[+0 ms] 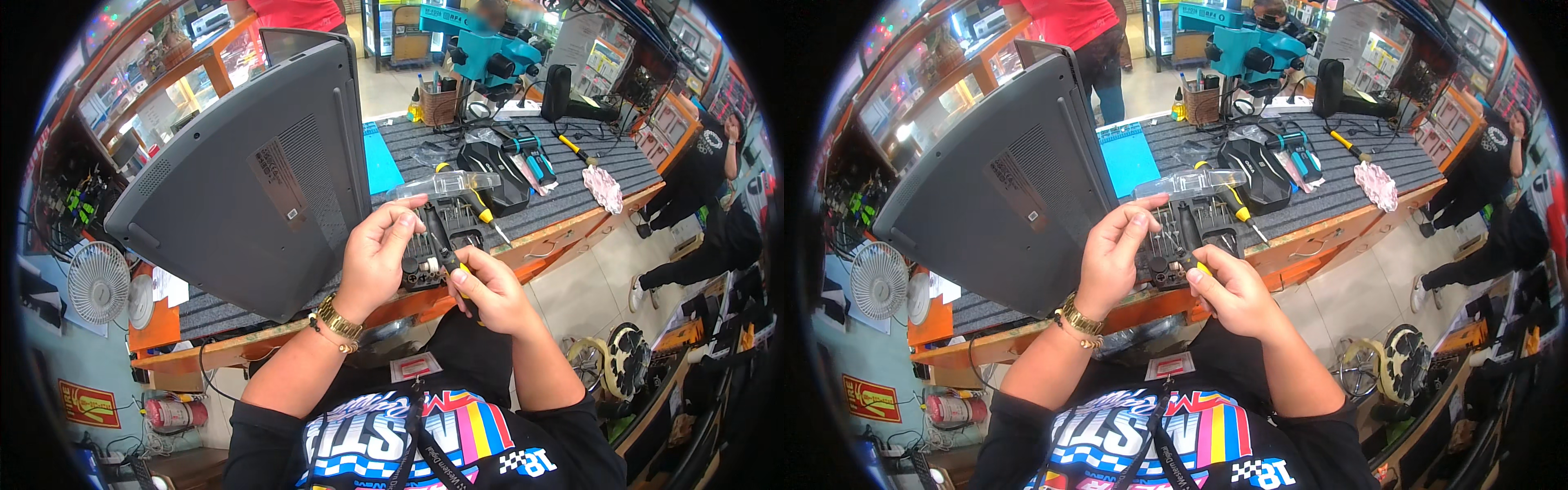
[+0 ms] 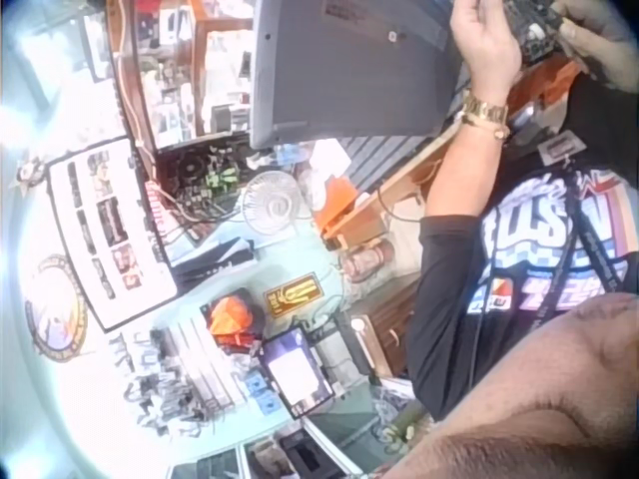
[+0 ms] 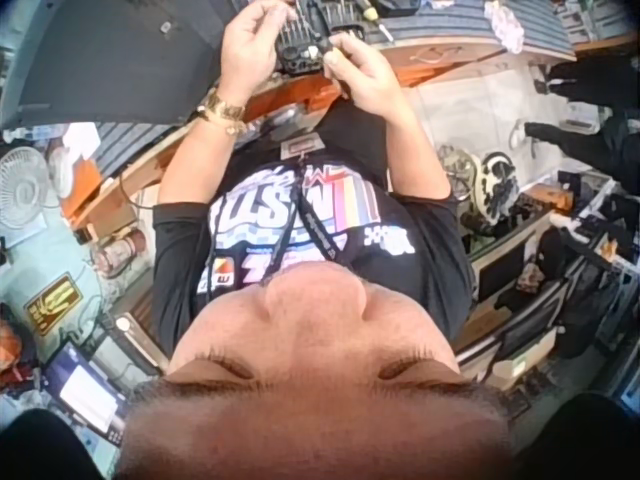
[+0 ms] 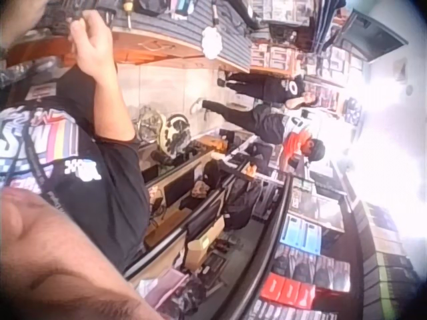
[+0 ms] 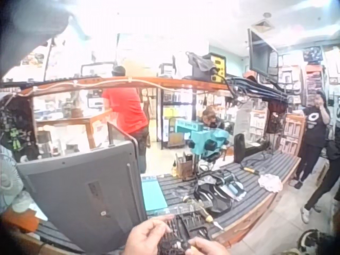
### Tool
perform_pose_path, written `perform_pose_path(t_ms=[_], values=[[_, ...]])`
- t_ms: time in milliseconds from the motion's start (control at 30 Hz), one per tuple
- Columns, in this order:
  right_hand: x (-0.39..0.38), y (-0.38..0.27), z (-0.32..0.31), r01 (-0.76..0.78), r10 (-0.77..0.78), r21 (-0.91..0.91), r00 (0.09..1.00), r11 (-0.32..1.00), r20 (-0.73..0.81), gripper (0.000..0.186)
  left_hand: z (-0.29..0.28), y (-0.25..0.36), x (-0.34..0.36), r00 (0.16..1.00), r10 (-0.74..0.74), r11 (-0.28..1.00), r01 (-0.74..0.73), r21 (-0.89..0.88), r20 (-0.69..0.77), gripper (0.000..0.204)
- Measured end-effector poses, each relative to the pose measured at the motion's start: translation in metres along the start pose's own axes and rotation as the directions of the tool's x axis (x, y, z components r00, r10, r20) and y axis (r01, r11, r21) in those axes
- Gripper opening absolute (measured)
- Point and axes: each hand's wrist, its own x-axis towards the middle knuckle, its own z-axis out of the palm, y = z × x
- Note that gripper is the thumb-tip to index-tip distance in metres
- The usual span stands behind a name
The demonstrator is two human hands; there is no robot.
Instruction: The person pries open the laptop casing by hand and with a tool, removes a small component from a tool kit using pliers, and سپس closes the laptop lid.
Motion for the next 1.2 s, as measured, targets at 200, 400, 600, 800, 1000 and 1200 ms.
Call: perform_pose_path(t_ms=[200,400,600,800,1000,1200], values=[[-0.001,0.0,-0.001,0.002,-0.002,-0.024,1.0,1.0,-0.017,0.026,0.003,0.006,-0.004,0.998,0.059,0.979,-0.065,0.194,0.033,0.019],[-0.001,0.005,-0.003,-0.034,0.034,0.032,0.999,0.999,-0.002,0.032,0.001,0.01,-0.001,0.994,0.072,0.958,-0.091,0.27,0.078,0.015],[-0.002,0.005,0.001,-0.052,0.052,0.07,0.999,0.996,0.002,0.028,0.003,0.004,-0.002,0.997,0.053,0.966,-0.066,0.251,0.059,0.009],[-0.001,0.0,0.003,-0.051,0.049,0.083,0.998,0.995,0.03,0.028,0.007,0.0,-0.003,0.999,0.032,0.972,-0.035,0.231,0.015,0.009],[-0.001,0.009,-0.002,-0.069,0.069,-0.004,0.997,0.998,0.04,0.024,0.009,-0.007,-0.003,0.997,0.07,0.983,-0.062,0.174,-0.038,0.014],[0.005,0.005,0.005,0.184,-0.162,0.187,0.978,0.965,-0.129,0.016,0.001,0.009,-0.001,0.989,0.107,0.897,-0.141,0.419,0.104,0.014]])
